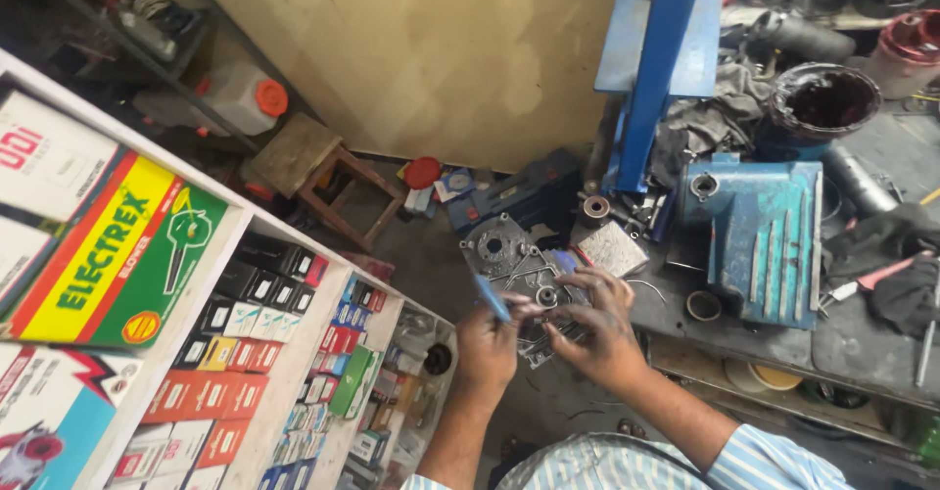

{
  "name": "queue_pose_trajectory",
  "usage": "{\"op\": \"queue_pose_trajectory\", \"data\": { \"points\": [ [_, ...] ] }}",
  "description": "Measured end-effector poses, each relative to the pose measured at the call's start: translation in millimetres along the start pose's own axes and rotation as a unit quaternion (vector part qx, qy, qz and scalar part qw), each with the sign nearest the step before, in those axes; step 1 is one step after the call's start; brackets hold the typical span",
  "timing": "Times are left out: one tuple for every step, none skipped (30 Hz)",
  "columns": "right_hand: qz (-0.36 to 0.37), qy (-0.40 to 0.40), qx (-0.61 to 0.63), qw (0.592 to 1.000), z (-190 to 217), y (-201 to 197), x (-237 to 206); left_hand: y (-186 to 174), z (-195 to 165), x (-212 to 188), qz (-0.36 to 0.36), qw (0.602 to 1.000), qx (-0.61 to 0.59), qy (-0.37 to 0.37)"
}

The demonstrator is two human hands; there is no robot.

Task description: The person works on a disassembled engine block clamped in a vise, using a wrench to tighten bolts and a blue-handled tool to adjust internal components. They repeatedly reposition the engine and retrieve tools from a cluttered workbench.

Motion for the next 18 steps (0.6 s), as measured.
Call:
{"op": "queue_pose_trajectory", "data": {
  "points": [
    [-0.007, -0.005, 0.000, 1.000, 1, 1, -2, -4, 5, 3, -0.020, 0.999, -0.035, -0.010],
    [-0.015, -0.009, 0.000, 1.000, 2, 1, -4, -9, 8, 7, -0.043, 0.993, -0.102, -0.029],
    [-0.021, -0.011, 0.001, 1.000, 2, 0, -8, -13, 7, 10, -0.068, 0.982, -0.168, -0.050],
    [-0.026, -0.001, -0.004, 1.000, 2, -3, -12, -18, 3, 13, -0.095, 0.965, -0.233, -0.072],
    [-0.030, 0.008, -0.009, 0.999, 1, -6, -17, -20, -4, 16, -0.067, 0.992, -0.062, -0.088],
    [-0.034, 0.015, -0.012, 0.999, 0, -11, -22, -21, -13, 19, -0.037, 0.988, 0.110, -0.099],
    [-0.043, 0.029, -0.026, 0.998, -2, -16, -28, -21, -23, 22, -0.007, 0.954, 0.280, -0.106],
    [-0.051, 0.043, -0.039, 0.997, -5, -23, -35, -16, -35, 23, 0.037, 0.941, 0.328, -0.075],
    [-0.060, 0.057, -0.051, 0.995, -9, -30, -41, -9, -44, 23, 0.080, 0.922, 0.375, -0.043],
    [-0.066, 0.072, -0.059, 0.993, -15, -37, -48, -1, -52, 24, 0.124, 0.899, 0.421, -0.010],
    [-0.072, 0.090, -0.065, 0.991, -20, -44, -55, 5, -58, 24, 0.129, 0.896, 0.425, 0.007],
    [-0.077, 0.108, -0.072, 0.989, -26, -50, -61, 11, -62, 23, 0.135, 0.893, 0.429, 0.023],
    [-0.085, 0.122, -0.075, 0.986, -31, -57, -68, 15, -63, 22, 0.140, 0.891, 0.431, 0.037],
    [-0.092, 0.137, -0.079, 0.983, -37, -63, -74, 17, -63, 20, 0.129, 0.889, 0.437, 0.040],
    [-0.099, 0.153, -0.082, 0.980, -43, -69, -79, 18, -60, 18, 0.119, 0.888, 0.442, 0.042],
    [-0.106, 0.153, -0.104, 0.977, -48, -74, -83, 18, -56, 15, 0.108, 0.886, 0.448, 0.044],
    [-0.112, 0.154, -0.125, 0.974, -53, -80, -87, 17, -52, 12, 0.100, 0.895, 0.431, 0.048],
    [-0.118, 0.155, -0.146, 0.970, -57, -86, -91, 16, -47, 8, 0.091, 0.904, 0.415, 0.051]
  ]
}}
Point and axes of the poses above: each hand's wrist, its own x-axis towards the middle knuckle, its own y-axis out of the palm, z = x × y, the point moved 2 cm from there along x, towards the middle knuckle, and after that the axes turned 3 degrees about -z, right-handed, at the moved point
